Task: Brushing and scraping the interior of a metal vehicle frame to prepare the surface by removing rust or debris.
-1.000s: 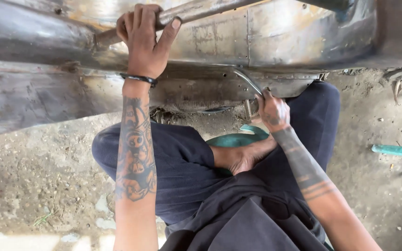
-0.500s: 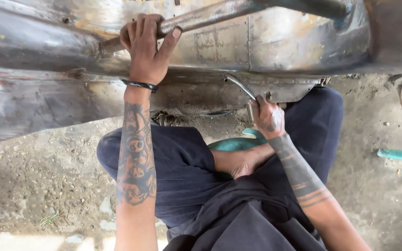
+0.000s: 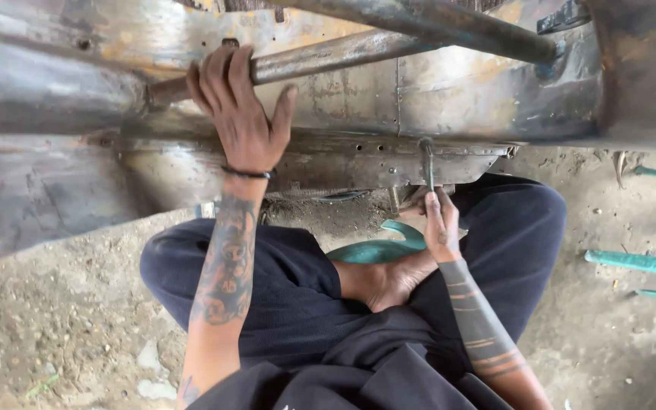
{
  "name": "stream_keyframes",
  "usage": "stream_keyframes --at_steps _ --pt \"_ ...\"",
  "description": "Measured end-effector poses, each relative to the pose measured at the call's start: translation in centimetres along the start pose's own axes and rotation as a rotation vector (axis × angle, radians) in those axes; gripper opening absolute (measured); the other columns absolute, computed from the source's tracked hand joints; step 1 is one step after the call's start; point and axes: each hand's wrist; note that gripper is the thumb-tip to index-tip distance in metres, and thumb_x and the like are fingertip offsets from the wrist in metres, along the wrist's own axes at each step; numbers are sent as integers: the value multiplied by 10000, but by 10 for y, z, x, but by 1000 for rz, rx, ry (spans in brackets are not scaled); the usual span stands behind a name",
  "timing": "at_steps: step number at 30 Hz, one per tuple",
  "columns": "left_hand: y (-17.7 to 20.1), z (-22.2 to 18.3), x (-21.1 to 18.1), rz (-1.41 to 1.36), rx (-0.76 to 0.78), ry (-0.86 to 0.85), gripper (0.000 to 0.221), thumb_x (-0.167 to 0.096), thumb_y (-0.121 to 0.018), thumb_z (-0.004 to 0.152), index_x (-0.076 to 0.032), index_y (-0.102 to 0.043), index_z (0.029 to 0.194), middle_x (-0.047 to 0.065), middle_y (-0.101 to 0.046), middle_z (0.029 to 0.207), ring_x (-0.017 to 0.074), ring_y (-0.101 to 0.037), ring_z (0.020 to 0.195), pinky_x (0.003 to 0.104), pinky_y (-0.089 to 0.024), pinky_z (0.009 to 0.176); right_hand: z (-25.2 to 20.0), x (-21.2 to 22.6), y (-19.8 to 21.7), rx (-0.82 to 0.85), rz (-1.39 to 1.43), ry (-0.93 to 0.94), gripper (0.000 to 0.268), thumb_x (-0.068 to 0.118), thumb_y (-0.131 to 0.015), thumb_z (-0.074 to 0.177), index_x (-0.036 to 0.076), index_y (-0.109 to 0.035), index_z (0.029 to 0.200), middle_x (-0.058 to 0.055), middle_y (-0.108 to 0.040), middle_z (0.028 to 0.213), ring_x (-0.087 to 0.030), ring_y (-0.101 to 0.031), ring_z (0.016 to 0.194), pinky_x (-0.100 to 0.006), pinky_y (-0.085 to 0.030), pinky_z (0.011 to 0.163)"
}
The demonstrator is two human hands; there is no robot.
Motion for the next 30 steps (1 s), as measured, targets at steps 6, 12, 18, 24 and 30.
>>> stream_keyframes --at_steps 6,12,18,24,30 --pt "-46 -59 -8 8 -55 -173 709 -457 -791 913 -122 -465 1447 221 -271 1521 518 -206 1460 724 -175 1158 -9 -57 54 -138 -146 59 377 295 -470 1136 11 -656 972 -95 -626 800 -171 -624 716 -291 -488 619" --pt "-69 -97 -46 157 540 -156 772 -395 -773 926 -186 -393 1564 199 -300 1567 452 -221 1487 742 -71 1155 -9 -78 53 -213 14 45 435 322 -406 1145 4 -663 999 -80 -579 738 -132 -609 625 -233 -477 547" --pt "-73 -118 -61 295 842 -72 942 -471 -776 946 -214 -216 1658 203 -86 1696 495 -59 1536 810 1 1119 -8 -82 53 -211 85 54 422 301 -416 1138 -6 -663 987 -89 -576 731 -135 -613 592 -237 -494 523" --pt "-85 -133 -72 356 931 -76 883 -483 -686 1012 -258 -139 1667 158 -2 1706 498 20 1528 830 10 1113 -7 -78 53 -209 117 38 436 311 -404 1139 -17 -658 1002 -92 -570 738 -130 -603 595 -226 -487 525" --pt "-87 -132 -75 344 997 -67 799 -504 -598 1059 -317 -105 1659 125 17 1711 476 19 1540 830 29 1108 -10 -63 44 -194 132 40 429 293 -401 1141 -18 -655 989 -88 -559 738 -126 -605 603 -220 -476 523"
Point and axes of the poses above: each hand's wrist, its own z-axis towards the middle knuckle, its own y-axis out of the back of the hand, x = y × z
